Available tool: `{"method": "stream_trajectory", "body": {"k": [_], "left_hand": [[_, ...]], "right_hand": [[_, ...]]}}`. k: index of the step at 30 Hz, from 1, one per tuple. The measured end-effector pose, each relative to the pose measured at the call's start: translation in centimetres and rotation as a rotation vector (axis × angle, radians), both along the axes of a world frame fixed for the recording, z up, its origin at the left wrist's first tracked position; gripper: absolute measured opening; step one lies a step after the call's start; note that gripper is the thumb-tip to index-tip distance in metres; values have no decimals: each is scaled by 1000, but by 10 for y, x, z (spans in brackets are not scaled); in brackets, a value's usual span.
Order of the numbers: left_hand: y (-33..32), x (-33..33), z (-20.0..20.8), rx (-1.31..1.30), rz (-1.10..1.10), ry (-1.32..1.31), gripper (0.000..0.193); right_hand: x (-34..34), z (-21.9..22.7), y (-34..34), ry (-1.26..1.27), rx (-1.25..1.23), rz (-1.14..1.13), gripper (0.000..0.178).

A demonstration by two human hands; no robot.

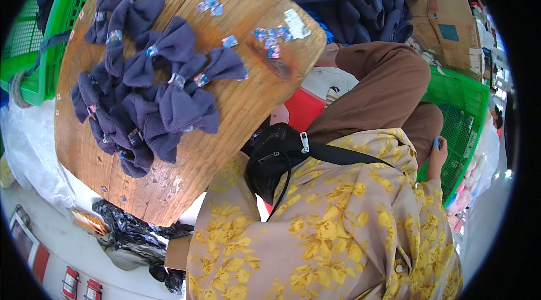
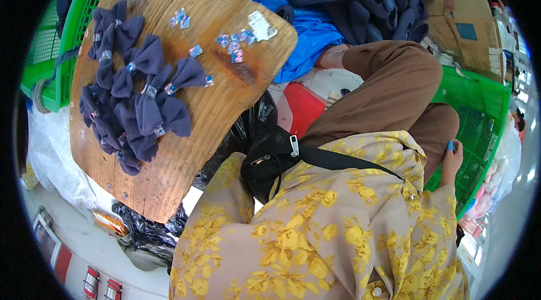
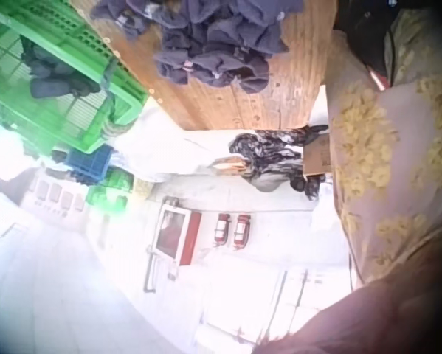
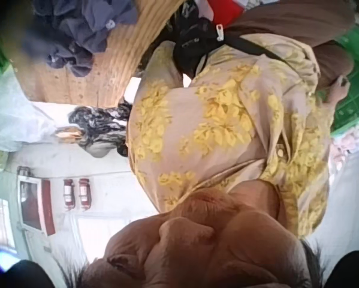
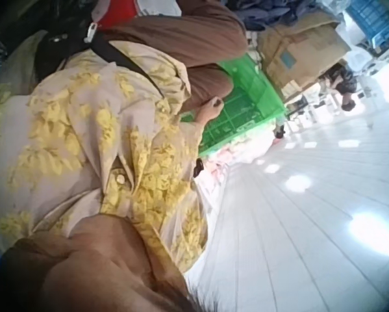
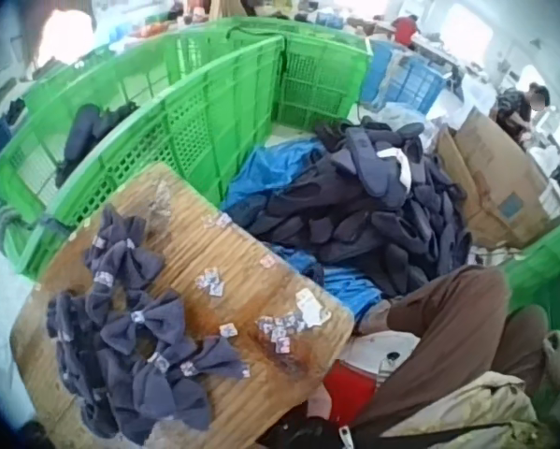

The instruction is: The person sits on a low stool and uses a blue-handled tool to stitch or trim the edges of dark blue slipper uppers. They handle the slippers one at a time, occasionally picking up small fabric pieces from a wooden board and placing them aside.

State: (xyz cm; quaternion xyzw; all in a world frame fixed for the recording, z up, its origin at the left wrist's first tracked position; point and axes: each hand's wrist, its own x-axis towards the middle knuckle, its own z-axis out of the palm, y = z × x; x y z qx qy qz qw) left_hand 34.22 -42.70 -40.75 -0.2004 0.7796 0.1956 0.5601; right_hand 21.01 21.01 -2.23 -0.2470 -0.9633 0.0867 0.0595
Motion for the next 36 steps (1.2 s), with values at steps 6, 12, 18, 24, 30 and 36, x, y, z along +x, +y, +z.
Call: {"method": "stream_trajectory", "body": {"k": [6, 12, 18, 24, 30, 36], "left_hand": [[-16, -4, 23, -74, -7, -43, 30], [-34, -12, 54, -169, 44, -91, 31], [-52, -30, 94, -276, 104, -131, 32], [-65, -32, 142, -393, 158, -154, 32], [-71, -31, 219, -386, 410, -68, 45], [-47, -54, 319, -181, 488, -25, 71]], "right_hand": [[-32, -10, 20, 71, -125, 30, 18], [-55, -34, 45, 135, -260, 37, 17], [-67, -61, 57, 224, -307, 137, 19], [-73, -68, 48, 157, -219, 179, 24], [-82, -70, 29, 187, -86, 215, 29], [-78, -74, 32, 274, -117, 243, 31]]}}
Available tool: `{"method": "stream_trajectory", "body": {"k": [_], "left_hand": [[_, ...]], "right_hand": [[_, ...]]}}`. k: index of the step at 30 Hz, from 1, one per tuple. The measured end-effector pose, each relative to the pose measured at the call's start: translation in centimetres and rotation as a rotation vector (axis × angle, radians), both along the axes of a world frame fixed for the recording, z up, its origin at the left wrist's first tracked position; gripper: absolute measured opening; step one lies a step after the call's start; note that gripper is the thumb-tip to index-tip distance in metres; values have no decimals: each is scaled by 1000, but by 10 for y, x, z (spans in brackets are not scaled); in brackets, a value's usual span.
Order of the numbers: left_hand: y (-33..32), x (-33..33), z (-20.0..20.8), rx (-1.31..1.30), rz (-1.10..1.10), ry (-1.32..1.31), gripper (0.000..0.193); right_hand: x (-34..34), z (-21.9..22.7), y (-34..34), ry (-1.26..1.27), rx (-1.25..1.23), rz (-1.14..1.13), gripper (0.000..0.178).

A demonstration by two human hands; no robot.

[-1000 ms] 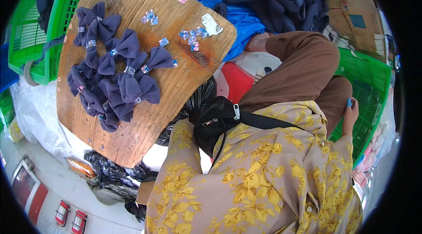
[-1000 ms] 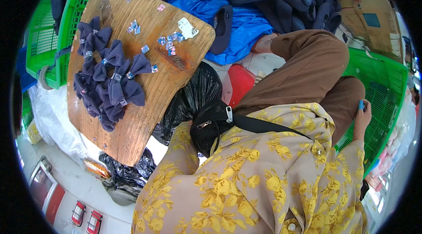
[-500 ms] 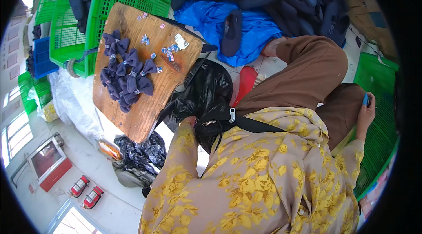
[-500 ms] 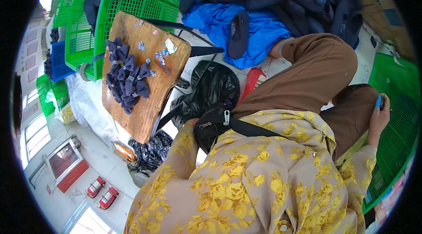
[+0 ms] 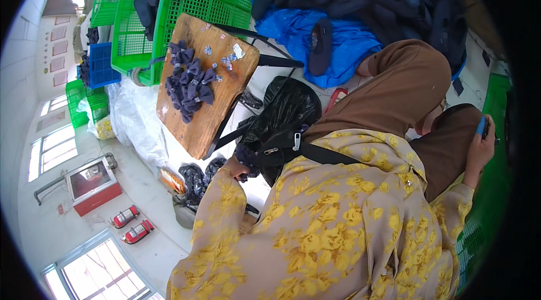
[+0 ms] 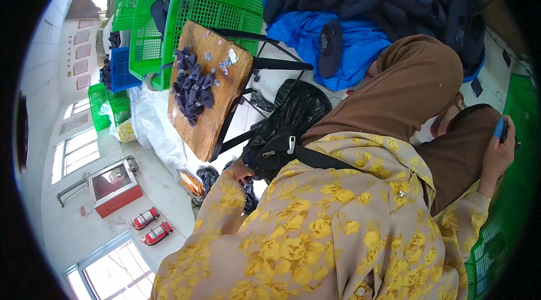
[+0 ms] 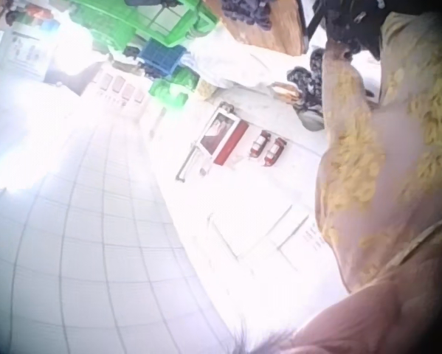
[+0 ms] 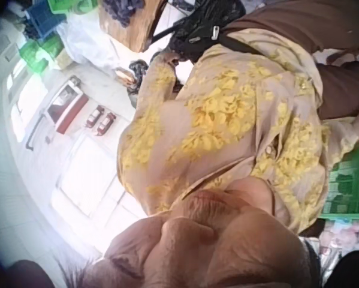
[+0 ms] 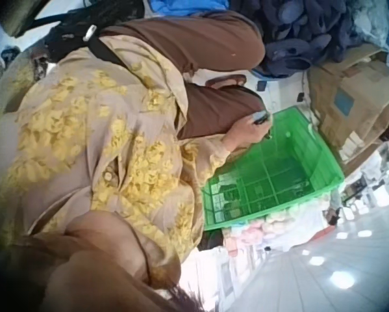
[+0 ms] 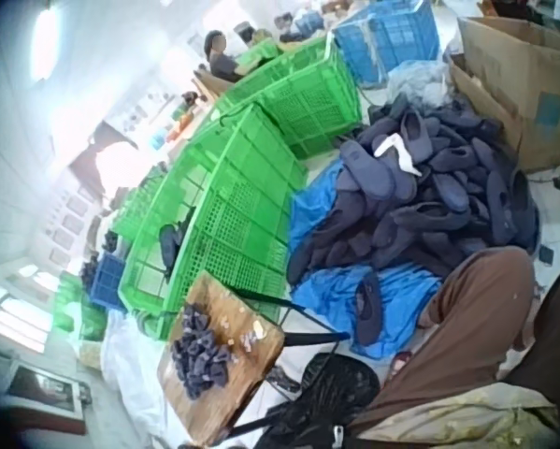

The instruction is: The person sits on a low stool and uses a blue-handled tool to stitch or trim the edges of dark blue slipper uppers. They handle the slippers one at a time, occasionally picking up small fabric pieces from a wooden board and placing them aside.

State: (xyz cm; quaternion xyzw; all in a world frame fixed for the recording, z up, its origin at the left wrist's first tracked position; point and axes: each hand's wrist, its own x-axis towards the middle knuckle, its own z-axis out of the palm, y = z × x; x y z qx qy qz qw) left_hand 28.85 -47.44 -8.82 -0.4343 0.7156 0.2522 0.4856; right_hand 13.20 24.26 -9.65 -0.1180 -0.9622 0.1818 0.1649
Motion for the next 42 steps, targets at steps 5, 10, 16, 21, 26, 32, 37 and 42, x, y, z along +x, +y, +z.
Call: {"method": "stream_trajectory", "body": {"k": [5, 10, 16, 21, 26, 32, 37, 42], "left_hand": [[11, -15, 48, -51, -44, 48, 82], [45, -62, 138, 165, -7, 396, 72], [61, -116, 229, 188, 119, 810, 59], [-4, -159, 228, -26, 5, 992, 50], [-62, -175, 207, -242, -77, 942, 44], [-61, -179, 169, -94, -8, 857, 79], [-60, -173, 198, -33, -4, 767, 83], [-78, -172, 202, -138, 72, 781, 67]], "right_hand": [[2, -5, -3, 83, -15, -20, 31], [3, -12, 0, 97, -30, -87, 28], [3, -10, -3, 121, -82, -84, 26], [10, 5, -10, 134, -38, -127, 26], [6, -10, -11, 147, -86, -137, 30], [11, 2, -21, 125, -80, -196, 32], [7, -2, -17, 112, -22, -180, 31], [1, 2, -20, 73, -27, -179, 30]]}}
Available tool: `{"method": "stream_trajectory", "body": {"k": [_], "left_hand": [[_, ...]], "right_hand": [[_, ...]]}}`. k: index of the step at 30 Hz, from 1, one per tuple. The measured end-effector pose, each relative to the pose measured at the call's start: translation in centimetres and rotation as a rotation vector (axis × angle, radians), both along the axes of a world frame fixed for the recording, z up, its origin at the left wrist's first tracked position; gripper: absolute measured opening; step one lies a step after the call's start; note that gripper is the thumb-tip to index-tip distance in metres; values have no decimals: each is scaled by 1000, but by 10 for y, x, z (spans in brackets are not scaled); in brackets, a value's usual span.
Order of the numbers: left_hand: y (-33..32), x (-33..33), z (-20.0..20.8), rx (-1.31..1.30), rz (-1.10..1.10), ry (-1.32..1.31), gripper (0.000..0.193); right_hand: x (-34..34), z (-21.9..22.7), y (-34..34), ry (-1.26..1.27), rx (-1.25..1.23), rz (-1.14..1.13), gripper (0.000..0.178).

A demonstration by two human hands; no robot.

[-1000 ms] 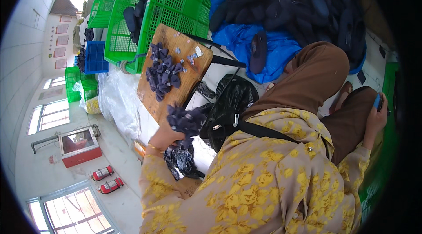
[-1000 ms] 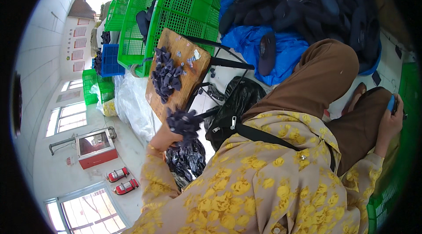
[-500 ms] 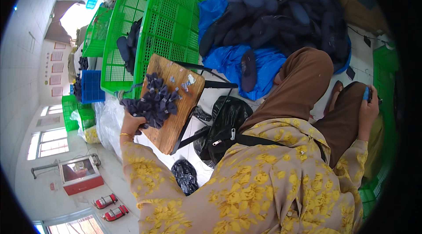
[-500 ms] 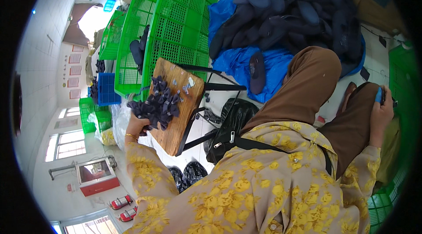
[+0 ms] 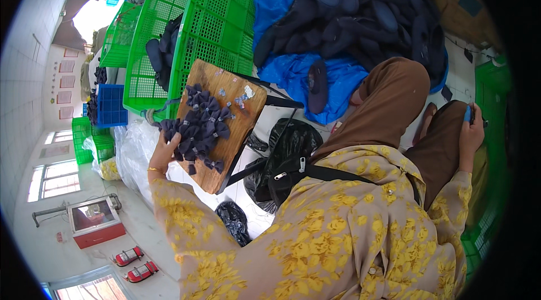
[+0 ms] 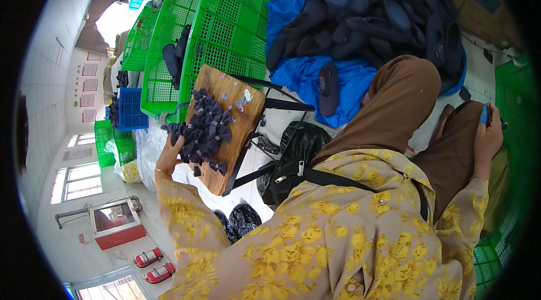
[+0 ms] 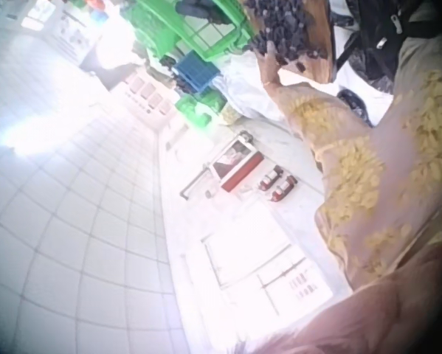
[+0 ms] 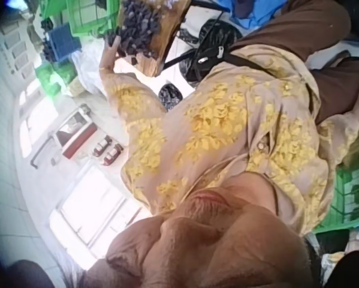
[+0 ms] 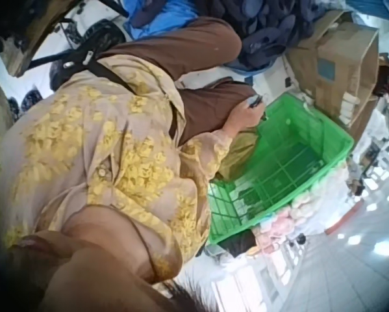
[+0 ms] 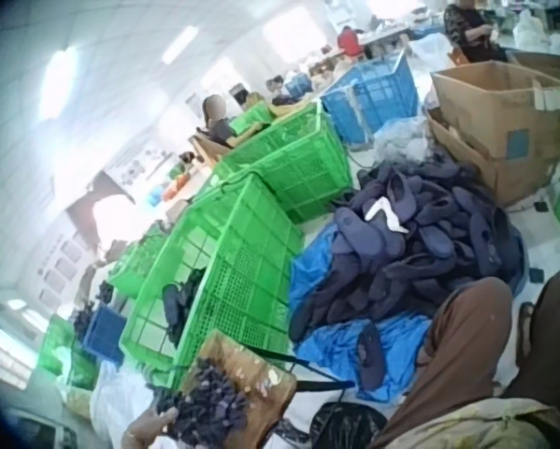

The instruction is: The person sits on a low stool and uses a blue-handled tool to stitch or trim the edges of dark blue slipper uppers. They handle the slippers one at a time, occasionally picking up small fabric pieces from a wooden board and placing them aside.

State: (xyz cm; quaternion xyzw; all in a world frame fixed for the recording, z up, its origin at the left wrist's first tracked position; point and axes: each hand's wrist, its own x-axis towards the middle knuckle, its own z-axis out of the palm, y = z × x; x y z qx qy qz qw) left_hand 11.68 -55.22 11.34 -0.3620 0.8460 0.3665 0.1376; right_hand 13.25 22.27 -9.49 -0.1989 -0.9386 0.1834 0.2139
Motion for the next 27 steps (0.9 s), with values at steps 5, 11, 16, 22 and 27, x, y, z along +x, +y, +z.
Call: {"method": "stream_trajectory", "body": {"k": [5, 11, 16, 22, 27], "left_hand": [[-16, -21, -52, -58, -3, 405, 49], [22, -52, -49, -216, -388, 376, 48], [15, -59, -35, -216, -570, 211, 58], [-6, -47, -25, 23, -389, 437, 46], [9, -33, -60, -422, -665, 377, 51]], "right_hand": [[-1, -1, -2, 32, 31, 8, 32], [3, -4, 7, 9, 108, -11, 35], [0, -10, 5, 13, 96, -14, 37], [3, -13, 12, 10, 130, -11, 39], [-1, -11, 10, 6, 90, -28, 42]]}}
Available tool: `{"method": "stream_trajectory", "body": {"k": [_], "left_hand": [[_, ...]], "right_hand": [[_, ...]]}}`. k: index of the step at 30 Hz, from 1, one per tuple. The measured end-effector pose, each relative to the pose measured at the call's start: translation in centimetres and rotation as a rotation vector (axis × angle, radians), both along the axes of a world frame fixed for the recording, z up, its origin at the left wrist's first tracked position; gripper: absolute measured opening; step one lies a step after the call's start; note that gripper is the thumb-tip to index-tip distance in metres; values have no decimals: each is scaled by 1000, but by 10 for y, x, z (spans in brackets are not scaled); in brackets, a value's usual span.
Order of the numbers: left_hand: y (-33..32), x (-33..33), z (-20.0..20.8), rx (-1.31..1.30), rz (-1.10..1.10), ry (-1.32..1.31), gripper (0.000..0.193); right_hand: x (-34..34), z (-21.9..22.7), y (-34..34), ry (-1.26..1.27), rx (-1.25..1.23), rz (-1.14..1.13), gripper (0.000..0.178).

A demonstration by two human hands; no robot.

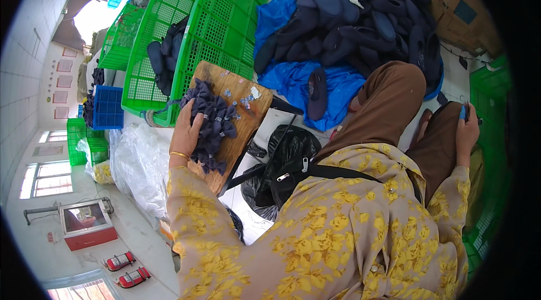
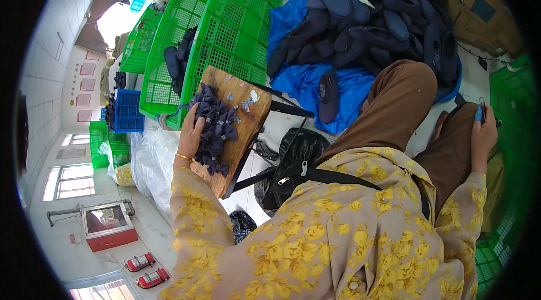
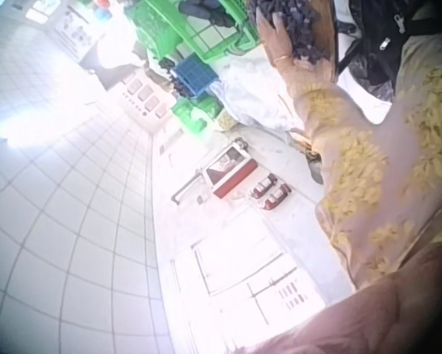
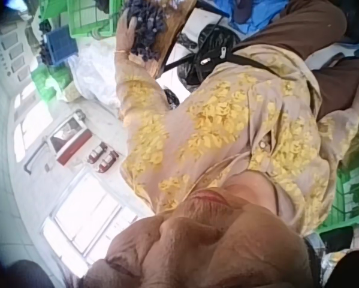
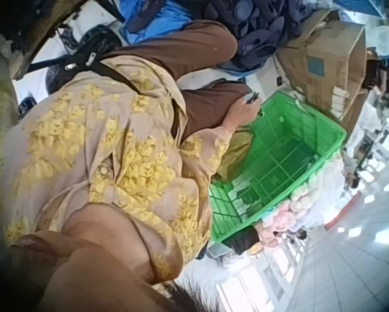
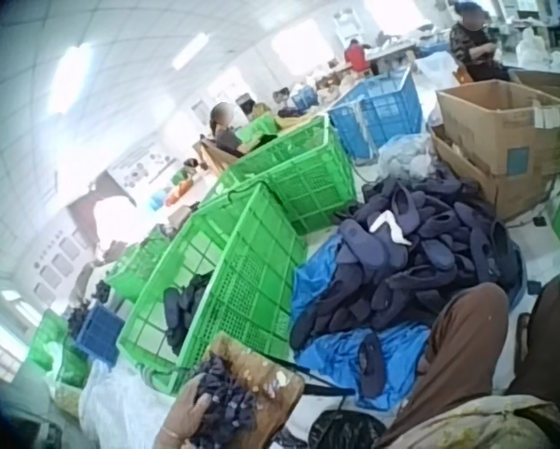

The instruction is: The person sits on a low stool and uses a blue-handled tool to stitch or trim the edges of dark blue slipper uppers. They handle the slippers one at a time, occasionally picking up small fabric pieces from a wooden board and placing them aside.

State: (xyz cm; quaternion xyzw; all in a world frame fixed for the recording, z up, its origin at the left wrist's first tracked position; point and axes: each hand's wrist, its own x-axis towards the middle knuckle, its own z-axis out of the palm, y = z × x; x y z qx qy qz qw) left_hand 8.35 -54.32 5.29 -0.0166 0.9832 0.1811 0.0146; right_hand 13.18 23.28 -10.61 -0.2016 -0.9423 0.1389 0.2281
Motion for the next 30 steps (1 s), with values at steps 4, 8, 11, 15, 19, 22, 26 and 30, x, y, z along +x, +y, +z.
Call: {"method": "stream_trajectory", "body": {"k": [4, 8, 11, 15, 19, 22, 26, 30], "left_hand": [[-12, 4, 17, 402, 189, 116, 57], [-7, 17, 26, 525, 128, 80, 65], [41, 23, 42, -180, -65, 92, 85], [34, 7, 26, -73, 2, 54, 66], [5, 3, 8, 35, 54, 157, 32], [-1, 7, 3, 88, 71, 311, 28], [-10, 9, 8, 334, 217, 421, 24], [-11, 11, 24, 575, 301, 426, 22]], "right_hand": [[-1, -4, 1, -4, 24, -2, 42], [2, -3, 4, -7, -27, -24, 42], [-2, 9, -9, -27, -54, -25, 42], [-1, 3, -4, -43, 28, -20, 41], [1, -5, 1, -22, 32, -5, 40], [2, -7, 2, -12, 62, -14, 39], [2, 2, -2, -44, 57, -23, 39], [-2, 3, -7, -50, 26, -24, 39]]}}
